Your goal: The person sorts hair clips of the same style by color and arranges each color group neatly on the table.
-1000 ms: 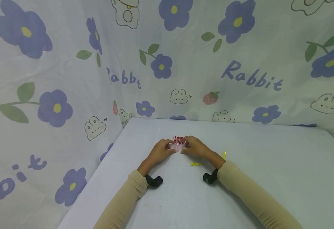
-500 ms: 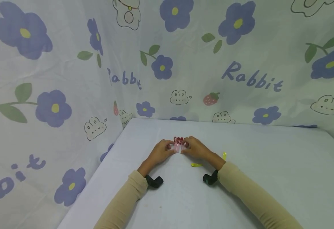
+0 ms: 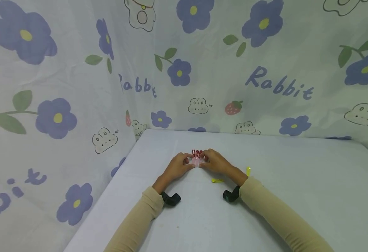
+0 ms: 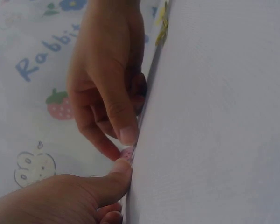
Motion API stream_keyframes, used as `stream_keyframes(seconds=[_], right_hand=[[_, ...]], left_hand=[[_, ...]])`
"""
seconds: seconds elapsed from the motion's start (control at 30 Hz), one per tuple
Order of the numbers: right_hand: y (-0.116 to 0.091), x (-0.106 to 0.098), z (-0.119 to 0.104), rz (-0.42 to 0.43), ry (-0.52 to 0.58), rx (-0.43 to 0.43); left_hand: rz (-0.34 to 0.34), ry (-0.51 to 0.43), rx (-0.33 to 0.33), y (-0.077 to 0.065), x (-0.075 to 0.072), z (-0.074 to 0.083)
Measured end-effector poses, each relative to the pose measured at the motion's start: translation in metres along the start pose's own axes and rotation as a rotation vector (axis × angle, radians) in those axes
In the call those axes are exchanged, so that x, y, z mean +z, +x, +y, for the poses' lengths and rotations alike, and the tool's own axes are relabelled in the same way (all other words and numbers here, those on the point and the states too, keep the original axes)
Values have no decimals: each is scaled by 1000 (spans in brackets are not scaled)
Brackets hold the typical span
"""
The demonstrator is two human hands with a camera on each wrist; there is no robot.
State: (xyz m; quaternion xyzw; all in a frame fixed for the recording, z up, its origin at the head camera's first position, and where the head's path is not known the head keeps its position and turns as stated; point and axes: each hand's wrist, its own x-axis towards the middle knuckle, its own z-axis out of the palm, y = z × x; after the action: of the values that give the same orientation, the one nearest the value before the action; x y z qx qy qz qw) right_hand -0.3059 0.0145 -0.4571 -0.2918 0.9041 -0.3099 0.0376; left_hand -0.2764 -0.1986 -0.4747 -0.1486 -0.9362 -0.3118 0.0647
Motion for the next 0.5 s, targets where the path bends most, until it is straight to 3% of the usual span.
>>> stream_keyframes(seconds=[0.5], right_hand=[[2, 2, 3, 11, -4, -30]], left_hand=[[-6, 10, -16, 1, 0, 0]])
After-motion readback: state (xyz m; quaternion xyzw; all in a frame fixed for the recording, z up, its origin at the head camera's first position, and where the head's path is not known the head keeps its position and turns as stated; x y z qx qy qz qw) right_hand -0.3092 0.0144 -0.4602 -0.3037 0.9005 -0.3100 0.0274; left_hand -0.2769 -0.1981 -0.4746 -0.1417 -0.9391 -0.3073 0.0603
